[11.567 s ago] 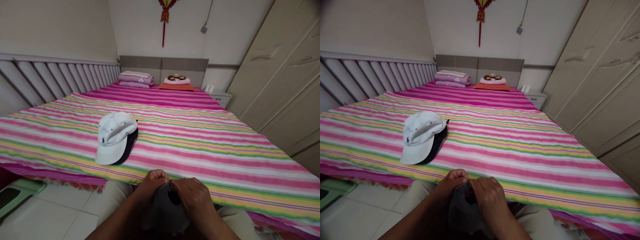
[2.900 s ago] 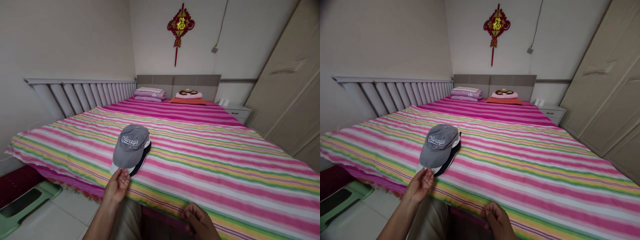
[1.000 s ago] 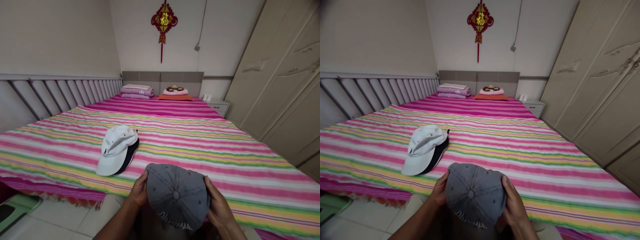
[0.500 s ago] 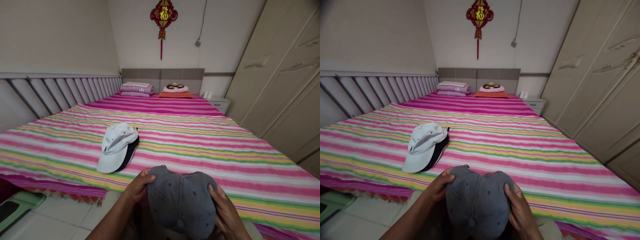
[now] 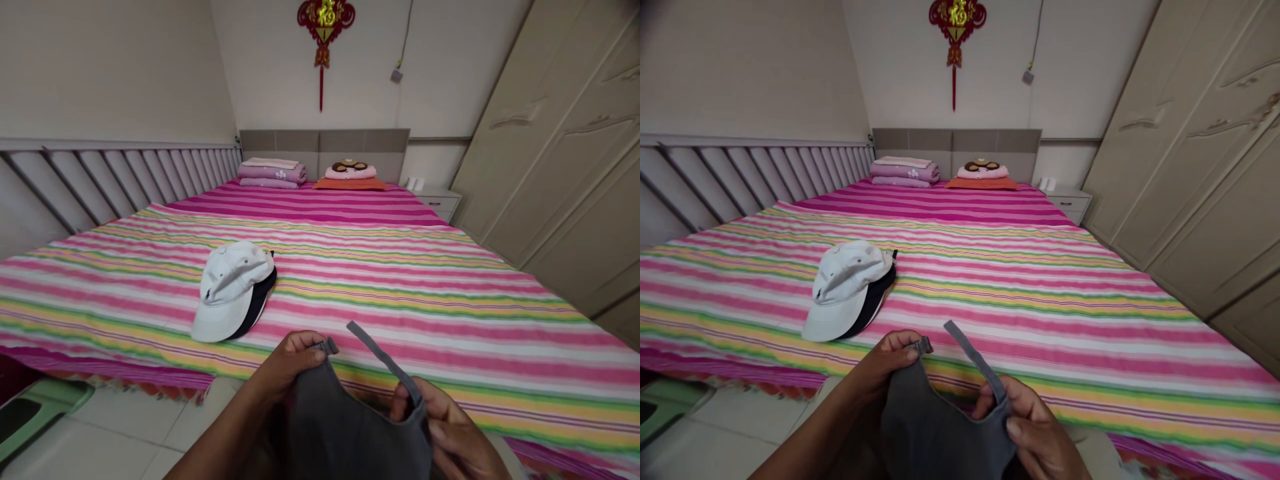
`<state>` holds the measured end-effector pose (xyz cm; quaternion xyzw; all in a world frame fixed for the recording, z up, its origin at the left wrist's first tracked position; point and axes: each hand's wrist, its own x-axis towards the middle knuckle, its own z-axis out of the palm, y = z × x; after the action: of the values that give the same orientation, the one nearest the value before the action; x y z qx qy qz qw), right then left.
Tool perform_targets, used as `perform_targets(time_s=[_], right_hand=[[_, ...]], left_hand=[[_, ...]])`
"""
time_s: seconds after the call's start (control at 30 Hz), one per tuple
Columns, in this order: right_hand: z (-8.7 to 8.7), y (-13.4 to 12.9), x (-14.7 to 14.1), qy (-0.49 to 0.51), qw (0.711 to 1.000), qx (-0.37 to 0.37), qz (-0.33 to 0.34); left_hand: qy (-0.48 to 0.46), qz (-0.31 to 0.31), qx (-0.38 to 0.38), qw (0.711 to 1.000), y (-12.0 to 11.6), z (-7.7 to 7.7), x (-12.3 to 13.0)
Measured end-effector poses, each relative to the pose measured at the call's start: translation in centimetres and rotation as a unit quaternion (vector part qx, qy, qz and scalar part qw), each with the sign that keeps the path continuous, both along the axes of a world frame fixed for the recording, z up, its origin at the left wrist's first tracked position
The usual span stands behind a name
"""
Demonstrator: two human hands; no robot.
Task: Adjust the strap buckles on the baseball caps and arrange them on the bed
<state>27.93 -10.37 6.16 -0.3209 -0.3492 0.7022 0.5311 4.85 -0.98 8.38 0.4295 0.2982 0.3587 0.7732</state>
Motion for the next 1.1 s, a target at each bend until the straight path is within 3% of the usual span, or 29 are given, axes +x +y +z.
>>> perform_targets(time_s=[0.2, 0.47, 0.67, 0.8, 0.93, 1.1], right_hand=[[1.2, 1.0, -0.8, -0.013, 0.999, 0.024, -0.015], [2.9, 2.2, -2.4, 0.054, 0.994, 0.089, -0.03], [4.2, 3.0, -3.3, -0.007, 0.995, 0.081, -0.058], [5.1, 3.6, -3.9, -0.062, 0.992, 0.081, -0.068], [4.7, 3.9, -4.4, -0.112, 0.99, 0.061, -0.06], [3.9, 4.2, -5.0, -0.104, 0.994, 0.025, 0.003]], left_hand=[[0.006, -0.004, 0.043, 0.999, 0.2, 1.0, 0.1], [-0.015, -0.011, 0.047, 0.999, 0.3, 2.4, 0.3], [-0.052, -0.041, 0.05, 0.997, -0.6, 3.5, 0.9], [-0.066, -0.042, 0.025, 0.997, -1.1, 3.4, 1.4], [-0.098, -0.042, 0.0, 0.994, -1.2, 2.7, 1.7], [-0.136, -0.036, -0.019, 0.99, -1.2, 1.7, 2.0]])
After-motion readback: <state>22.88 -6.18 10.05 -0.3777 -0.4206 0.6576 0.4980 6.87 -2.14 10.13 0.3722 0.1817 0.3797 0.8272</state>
